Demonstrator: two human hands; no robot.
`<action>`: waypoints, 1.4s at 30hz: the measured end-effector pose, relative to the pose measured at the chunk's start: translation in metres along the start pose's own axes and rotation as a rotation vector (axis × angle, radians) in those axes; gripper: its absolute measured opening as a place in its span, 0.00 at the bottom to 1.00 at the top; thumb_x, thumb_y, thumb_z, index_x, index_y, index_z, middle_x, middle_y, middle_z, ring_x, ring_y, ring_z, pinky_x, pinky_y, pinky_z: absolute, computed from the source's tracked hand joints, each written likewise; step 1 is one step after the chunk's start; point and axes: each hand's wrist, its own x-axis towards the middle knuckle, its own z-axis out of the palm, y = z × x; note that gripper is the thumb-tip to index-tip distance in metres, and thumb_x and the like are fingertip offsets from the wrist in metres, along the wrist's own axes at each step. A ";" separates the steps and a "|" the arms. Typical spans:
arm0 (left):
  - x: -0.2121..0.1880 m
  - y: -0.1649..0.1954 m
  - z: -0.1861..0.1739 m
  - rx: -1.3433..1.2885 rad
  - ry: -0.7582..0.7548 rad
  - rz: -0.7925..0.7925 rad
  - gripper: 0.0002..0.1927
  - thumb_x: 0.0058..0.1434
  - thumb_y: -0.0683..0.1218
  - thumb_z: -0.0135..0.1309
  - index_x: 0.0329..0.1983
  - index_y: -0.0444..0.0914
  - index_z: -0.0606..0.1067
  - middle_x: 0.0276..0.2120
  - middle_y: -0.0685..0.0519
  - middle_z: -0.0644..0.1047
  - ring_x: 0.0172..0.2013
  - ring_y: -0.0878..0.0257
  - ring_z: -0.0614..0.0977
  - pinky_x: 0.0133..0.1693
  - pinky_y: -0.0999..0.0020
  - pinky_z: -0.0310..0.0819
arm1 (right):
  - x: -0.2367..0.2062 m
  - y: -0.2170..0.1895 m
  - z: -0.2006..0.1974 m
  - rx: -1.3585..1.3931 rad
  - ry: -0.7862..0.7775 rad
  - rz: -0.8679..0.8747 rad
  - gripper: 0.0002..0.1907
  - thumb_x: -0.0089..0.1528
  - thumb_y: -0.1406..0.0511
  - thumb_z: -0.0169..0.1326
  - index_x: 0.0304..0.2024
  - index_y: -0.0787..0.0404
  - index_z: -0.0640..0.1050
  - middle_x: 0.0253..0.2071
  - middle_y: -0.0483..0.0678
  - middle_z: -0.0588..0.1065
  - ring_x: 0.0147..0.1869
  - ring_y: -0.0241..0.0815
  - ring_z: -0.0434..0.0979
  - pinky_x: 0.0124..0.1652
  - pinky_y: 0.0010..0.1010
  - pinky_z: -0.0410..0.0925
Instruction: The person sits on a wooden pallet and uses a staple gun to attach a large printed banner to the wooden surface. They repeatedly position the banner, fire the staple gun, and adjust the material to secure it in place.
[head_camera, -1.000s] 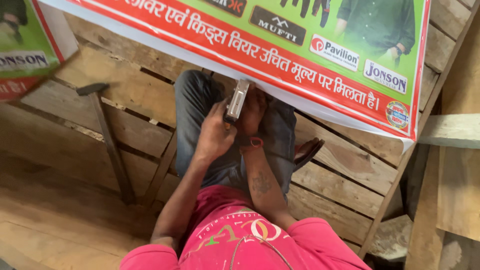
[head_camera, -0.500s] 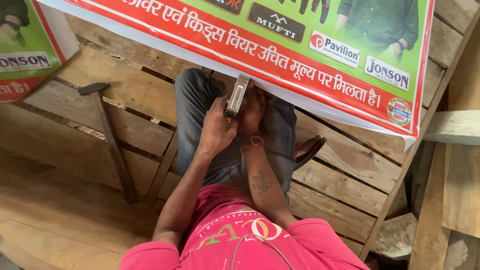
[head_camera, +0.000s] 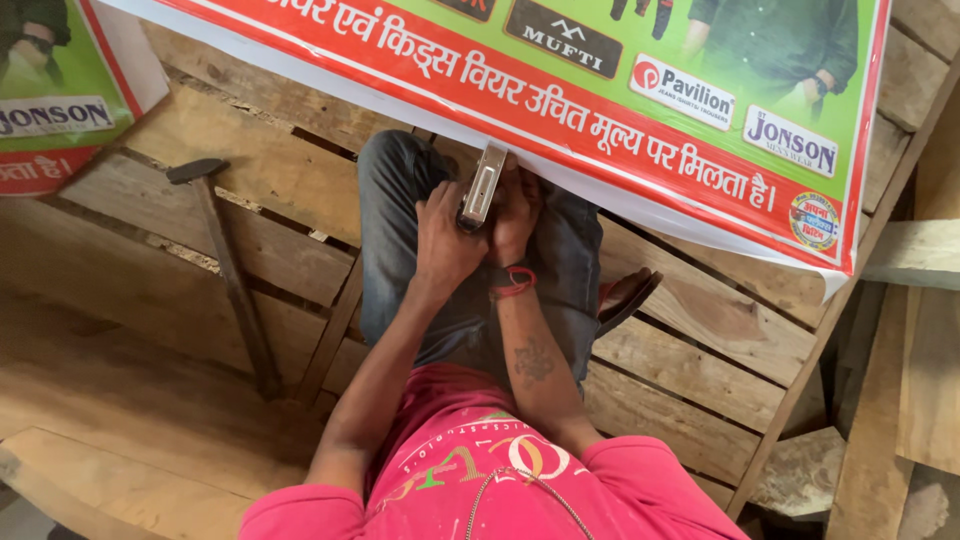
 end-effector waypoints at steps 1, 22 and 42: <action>0.001 -0.003 0.003 -0.007 0.049 0.034 0.16 0.50 0.39 0.59 0.43 0.36 0.74 0.39 0.45 0.75 0.44 0.42 0.76 0.44 0.47 0.66 | 0.000 0.000 0.000 0.021 -0.006 0.011 0.09 0.70 0.64 0.55 0.48 0.64 0.79 0.25 0.37 0.72 0.23 0.25 0.66 0.24 0.18 0.61; -0.040 -0.090 -0.012 -0.944 0.272 -0.724 0.19 0.64 0.46 0.64 0.54 0.30 0.79 0.40 0.47 0.80 0.35 0.55 0.76 0.36 0.62 0.68 | -0.003 0.009 -0.004 0.072 0.069 -0.108 0.12 0.69 0.69 0.59 0.55 0.62 0.76 0.54 0.48 0.74 0.59 0.41 0.74 0.59 0.42 0.72; -0.076 -0.222 -0.104 -0.393 0.487 -0.851 0.21 0.72 0.49 0.62 0.51 0.23 0.77 0.29 0.51 0.75 0.27 0.58 0.70 0.29 0.55 0.59 | -0.047 -0.260 -0.080 -1.495 0.838 -0.780 0.23 0.60 0.54 0.68 0.45 0.64 0.77 0.39 0.51 0.72 0.46 0.44 0.73 0.46 0.39 0.67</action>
